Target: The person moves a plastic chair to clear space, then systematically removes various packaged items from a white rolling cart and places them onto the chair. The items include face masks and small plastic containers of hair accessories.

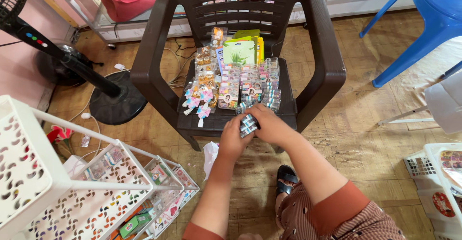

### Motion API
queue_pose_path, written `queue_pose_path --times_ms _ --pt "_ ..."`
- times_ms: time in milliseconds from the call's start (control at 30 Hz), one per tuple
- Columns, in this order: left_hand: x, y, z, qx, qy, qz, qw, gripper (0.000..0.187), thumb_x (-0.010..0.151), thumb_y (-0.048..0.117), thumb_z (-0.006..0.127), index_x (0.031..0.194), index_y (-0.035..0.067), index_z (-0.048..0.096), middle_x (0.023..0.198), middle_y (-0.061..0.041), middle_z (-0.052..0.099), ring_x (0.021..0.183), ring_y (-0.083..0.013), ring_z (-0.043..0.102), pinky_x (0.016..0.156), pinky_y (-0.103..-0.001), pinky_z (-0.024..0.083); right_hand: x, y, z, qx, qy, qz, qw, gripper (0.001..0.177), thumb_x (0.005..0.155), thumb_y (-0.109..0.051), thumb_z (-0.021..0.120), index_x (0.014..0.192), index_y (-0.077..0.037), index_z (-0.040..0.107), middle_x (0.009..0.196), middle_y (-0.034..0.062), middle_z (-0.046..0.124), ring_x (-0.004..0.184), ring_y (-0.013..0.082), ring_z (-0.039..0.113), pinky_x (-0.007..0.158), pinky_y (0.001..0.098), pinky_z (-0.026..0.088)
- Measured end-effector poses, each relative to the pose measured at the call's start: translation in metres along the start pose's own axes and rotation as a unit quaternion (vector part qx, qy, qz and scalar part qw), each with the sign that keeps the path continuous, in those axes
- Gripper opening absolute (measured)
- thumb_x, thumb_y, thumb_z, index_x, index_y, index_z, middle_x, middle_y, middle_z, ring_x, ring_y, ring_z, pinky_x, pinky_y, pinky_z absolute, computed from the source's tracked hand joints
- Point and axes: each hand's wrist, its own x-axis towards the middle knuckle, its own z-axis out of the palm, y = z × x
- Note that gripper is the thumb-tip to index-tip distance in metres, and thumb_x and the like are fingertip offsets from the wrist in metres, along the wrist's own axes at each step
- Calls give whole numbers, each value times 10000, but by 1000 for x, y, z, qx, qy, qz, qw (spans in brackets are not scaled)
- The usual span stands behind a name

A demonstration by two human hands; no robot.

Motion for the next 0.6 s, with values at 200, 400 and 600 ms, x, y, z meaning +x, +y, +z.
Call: queue_pose_path --times_ms 200,400,600 --pt "15 16 12 -197 49 -24 979 874 716 160 850 1477 54 432 1283 -135 624 983 -348 654 882 -435 558 7 14 -36 107 -46 110 987 635 686 -14 790 1296 -95 633 1183 120 633 1010 273 661 854 361 574" --pt "12 15 14 0 192 66 979 957 726 193 934 1512 35 412 1414 -213 498 1260 -434 504 1044 -494 440 21 57 -46 80 174 108 976 654 675 -103 840 1278 -62 588 1170 125 635 1051 304 665 896 383 547" --pt "10 -7 20 -3 180 29 983 993 721 219 903 1530 13 364 1416 -225 491 1291 -423 489 1089 -507 406 35 79 -41 -100 263 178 943 609 705 -98 848 1275 -84 633 1230 177 609 1139 410 583 957 457 489"
